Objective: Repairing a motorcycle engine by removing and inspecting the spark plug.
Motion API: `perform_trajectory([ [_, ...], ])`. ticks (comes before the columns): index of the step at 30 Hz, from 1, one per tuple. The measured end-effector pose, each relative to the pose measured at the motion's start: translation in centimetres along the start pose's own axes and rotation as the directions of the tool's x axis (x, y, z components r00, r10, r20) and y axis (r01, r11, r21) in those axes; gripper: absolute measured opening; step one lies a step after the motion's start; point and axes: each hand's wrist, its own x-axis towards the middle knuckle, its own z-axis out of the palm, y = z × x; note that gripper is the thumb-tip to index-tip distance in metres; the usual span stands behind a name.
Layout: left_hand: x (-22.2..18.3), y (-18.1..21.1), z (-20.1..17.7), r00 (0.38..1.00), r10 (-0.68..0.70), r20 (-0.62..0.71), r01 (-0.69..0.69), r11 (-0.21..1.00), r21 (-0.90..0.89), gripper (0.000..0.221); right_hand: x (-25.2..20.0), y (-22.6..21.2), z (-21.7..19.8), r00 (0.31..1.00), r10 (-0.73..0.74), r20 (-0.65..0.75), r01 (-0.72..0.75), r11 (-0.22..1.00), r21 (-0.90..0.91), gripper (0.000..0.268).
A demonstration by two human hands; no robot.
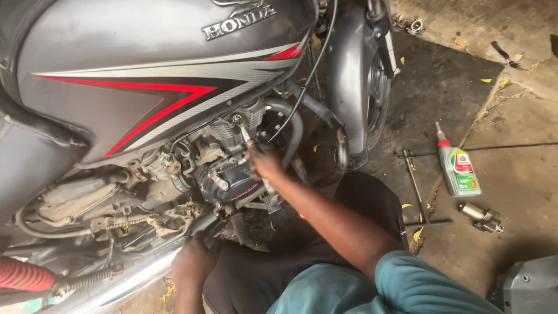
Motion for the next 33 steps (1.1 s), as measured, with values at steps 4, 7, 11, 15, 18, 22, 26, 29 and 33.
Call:
perform_trajectory([
  [4,0.2,-0.1,0.0,1.0,0.005,0.016,-0.005,1.0,0.018,0.058,-4.8,-5.4,4.5,0.993,0.023,0.116,-0.068,0.912,0.405,0.036],
  [7,-0.1,0.0,-0.3,1.0,0.009,0.0,-0.009,1.0,-0.026,0.058,-4.5,-6.7,6.1,0.97,0.149,0.192,-0.233,0.8,0.554,0.044],
  [11,-0.2,0.4,-0.7,1.0,-0.005,0.016,0.005,0.999,-0.043,0.057,-2.1,-4.6,5.8,0.953,0.095,0.287,-0.268,0.707,0.655,0.037],
  [15,0.0,0.0,-0.1,1.0,0.017,-0.024,-0.017,0.999,-0.03,0.058,0.6,-1.7,5.7,0.943,-0.035,0.331,-0.168,0.809,0.564,0.026],
  [18,-0.3,-0.2,-0.2,1.0,0.004,-0.029,-0.005,0.999,-0.036,0.056,0.3,-2.4,3.0,0.988,0.039,0.151,-0.056,0.992,0.11,0.026],
  [22,0.4,-0.8,0.1,1.0,-0.022,-0.019,0.021,0.997,-0.074,0.053,4.3,1.1,-3.8,0.989,-0.02,0.144,0.064,0.949,-0.31,0.037],
  [26,2.6,-3.3,4.7,0.999,0.033,-0.034,-0.035,0.997,-0.071,0.051,12.6,16.5,-8.7,0.886,-0.442,0.14,0.464,0.857,-0.225,0.035],
  [29,2.3,-4.1,4.9,1.0,0.003,-0.001,-0.003,0.998,-0.065,0.042,6.3,10.5,-3.9,0.965,-0.204,0.163,0.21,0.978,-0.021,0.035],
  [33,2.4,-3.9,4.9,0.99,0.135,-0.044,-0.135,0.991,-0.014,0.034,-0.4,-1.0,3.1,0.974,-0.019,0.226,-0.063,0.934,0.352,0.033],
])
